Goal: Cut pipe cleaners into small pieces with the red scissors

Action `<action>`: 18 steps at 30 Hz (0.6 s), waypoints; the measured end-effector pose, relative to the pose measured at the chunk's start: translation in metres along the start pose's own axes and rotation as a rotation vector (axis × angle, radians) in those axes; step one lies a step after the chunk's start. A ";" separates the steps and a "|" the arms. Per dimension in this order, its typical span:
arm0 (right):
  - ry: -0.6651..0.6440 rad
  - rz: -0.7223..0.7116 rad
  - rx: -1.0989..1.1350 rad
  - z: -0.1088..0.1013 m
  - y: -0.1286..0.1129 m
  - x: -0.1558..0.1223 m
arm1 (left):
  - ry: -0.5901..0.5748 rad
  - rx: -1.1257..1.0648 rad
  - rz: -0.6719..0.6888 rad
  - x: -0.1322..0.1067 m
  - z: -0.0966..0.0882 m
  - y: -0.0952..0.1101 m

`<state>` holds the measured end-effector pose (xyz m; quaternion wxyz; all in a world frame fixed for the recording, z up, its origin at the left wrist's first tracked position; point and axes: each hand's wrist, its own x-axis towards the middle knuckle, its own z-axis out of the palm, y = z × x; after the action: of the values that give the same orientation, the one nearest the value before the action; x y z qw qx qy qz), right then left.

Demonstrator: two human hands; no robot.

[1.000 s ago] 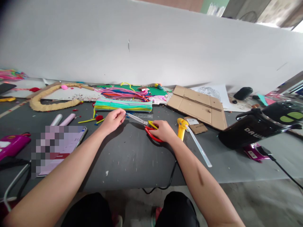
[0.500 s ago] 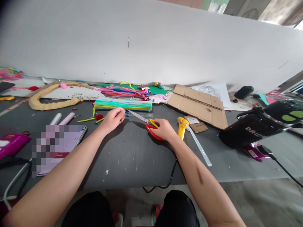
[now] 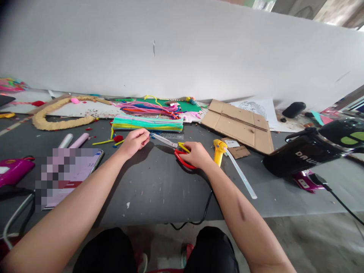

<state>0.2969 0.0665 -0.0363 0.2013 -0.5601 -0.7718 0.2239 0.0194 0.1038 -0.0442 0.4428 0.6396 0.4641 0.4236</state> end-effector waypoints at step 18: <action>-0.021 -0.002 -0.039 -0.001 -0.002 0.000 | -0.029 -0.016 -0.023 0.001 -0.001 -0.001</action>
<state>0.2959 0.0659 -0.0342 0.1824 -0.5606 -0.7787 0.2146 0.0180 0.1055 -0.0451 0.4595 0.6366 0.4616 0.4130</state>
